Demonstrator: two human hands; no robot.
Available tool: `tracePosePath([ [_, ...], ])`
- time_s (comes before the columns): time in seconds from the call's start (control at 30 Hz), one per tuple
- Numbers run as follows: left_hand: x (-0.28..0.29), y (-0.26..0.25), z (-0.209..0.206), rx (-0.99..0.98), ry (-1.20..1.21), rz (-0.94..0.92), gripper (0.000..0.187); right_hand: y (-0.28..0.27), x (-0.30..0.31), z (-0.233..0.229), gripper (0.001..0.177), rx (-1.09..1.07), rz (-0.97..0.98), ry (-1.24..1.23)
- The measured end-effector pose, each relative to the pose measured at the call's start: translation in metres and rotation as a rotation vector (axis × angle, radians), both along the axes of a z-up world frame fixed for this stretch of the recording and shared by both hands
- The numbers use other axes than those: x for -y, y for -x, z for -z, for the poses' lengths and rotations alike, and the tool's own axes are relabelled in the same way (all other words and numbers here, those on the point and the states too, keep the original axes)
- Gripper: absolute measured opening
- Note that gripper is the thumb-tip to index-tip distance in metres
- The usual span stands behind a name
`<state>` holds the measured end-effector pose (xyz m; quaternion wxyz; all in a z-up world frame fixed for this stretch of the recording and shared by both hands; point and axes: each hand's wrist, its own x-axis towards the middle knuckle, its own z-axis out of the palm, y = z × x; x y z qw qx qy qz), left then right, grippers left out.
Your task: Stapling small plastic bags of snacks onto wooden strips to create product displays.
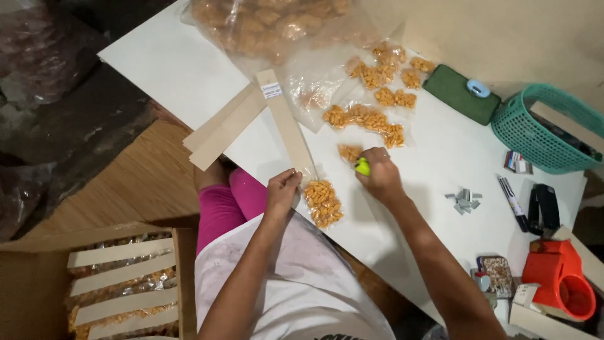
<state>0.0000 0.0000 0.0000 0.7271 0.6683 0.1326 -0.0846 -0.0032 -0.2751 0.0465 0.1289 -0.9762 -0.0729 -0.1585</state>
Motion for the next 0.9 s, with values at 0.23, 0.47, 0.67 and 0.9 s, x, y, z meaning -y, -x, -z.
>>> tracePosePath([
  [0.23, 0.006, 0.008, -0.008, 0.101, 0.171, 0.037, 0.033, 0.013, -0.049, -0.120, 0.029, -0.462, -0.218, -0.902],
  [0.47, 0.001, 0.023, -0.068, 0.002, 0.295, 0.046, 0.033, -0.022, -0.071, -0.064, 0.044, -0.580, -0.172, -1.136],
  [0.67, 0.006, 0.031, -0.097, 0.080, 0.175, -0.001, 0.023, -0.026, -0.078, -0.069, 0.051, -0.599, -0.200, -1.127],
  [0.9, 0.002, 0.027, -0.059, 0.133, 0.018, 0.019, 0.016, -0.019, -0.092, -0.106, 0.043, -0.683, -0.066, -0.969],
])
